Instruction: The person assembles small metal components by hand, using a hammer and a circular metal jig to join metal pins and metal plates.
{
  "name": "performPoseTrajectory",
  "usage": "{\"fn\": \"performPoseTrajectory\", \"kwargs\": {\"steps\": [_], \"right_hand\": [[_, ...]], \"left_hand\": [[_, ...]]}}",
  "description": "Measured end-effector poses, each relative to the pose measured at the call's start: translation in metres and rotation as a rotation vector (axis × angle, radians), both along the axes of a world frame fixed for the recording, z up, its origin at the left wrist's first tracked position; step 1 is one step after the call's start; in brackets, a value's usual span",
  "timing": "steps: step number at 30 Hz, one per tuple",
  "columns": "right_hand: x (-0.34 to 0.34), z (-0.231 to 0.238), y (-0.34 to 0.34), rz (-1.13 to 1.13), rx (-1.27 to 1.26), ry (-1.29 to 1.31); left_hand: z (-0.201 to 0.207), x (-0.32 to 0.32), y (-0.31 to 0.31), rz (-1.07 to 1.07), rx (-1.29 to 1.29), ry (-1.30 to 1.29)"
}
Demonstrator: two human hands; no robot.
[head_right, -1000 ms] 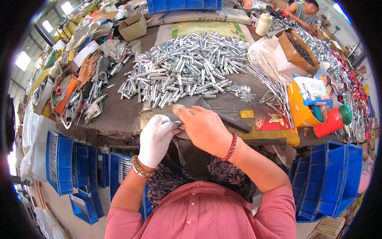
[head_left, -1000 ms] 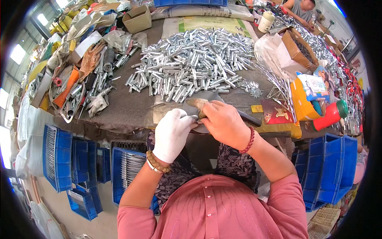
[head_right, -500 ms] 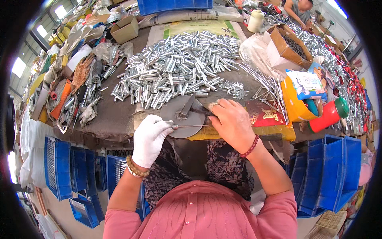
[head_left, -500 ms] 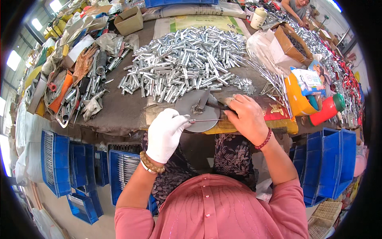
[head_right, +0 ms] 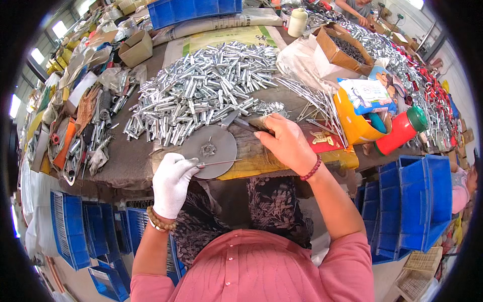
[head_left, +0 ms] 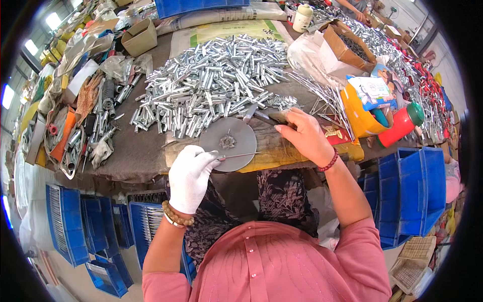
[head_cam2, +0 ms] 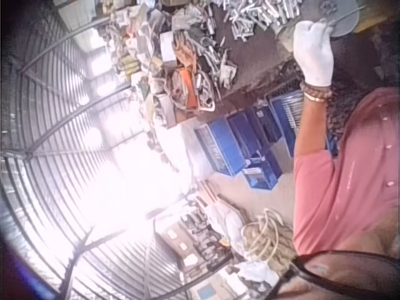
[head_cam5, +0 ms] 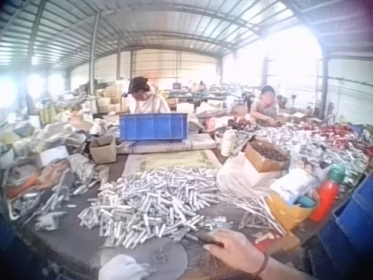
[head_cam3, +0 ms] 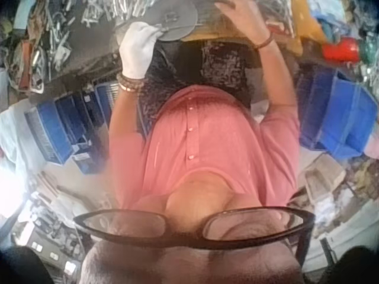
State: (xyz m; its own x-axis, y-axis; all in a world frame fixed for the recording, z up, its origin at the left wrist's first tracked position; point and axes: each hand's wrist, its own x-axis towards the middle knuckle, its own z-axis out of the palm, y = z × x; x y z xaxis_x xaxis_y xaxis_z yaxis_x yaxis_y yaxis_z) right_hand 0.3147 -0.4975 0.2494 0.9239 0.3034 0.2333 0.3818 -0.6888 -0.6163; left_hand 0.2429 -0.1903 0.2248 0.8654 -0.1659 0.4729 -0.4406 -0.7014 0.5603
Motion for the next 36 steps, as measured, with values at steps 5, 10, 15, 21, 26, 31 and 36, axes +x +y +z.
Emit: {"fn": "performPoseTrajectory", "kwargs": {"steps": [5,10,15,21,26,31,36], "right_hand": [[-0.006,-0.001,0.003,-0.012,-0.146,-0.295],[-0.024,-0.004,0.016,0.012,-0.232,-0.352],[-0.025,-0.01,0.026,0.05,-0.291,-0.354],[-0.022,-0.007,0.041,0.089,-0.101,-0.355],[-0.03,-0.001,0.088,0.279,0.149,-0.28],[-0.025,-0.015,0.102,0.294,0.118,-0.27],[-0.025,-0.013,0.103,0.279,0.052,-0.314]], "left_hand": [[-0.001,0.002,-0.002,-0.006,-0.007,-0.029],[-0.001,0.001,0.0,-0.008,-0.011,-0.031],[0.0,-0.002,0.001,-0.015,0.011,0.024],[-0.001,0.0,0.003,-0.02,-0.006,-0.009],[-0.007,0.003,0.002,-0.005,0.034,-0.064],[-0.003,0.0,0.001,0.003,0.04,-0.036],[-0.004,0.001,0.001,0.006,0.027,-0.046]]}}
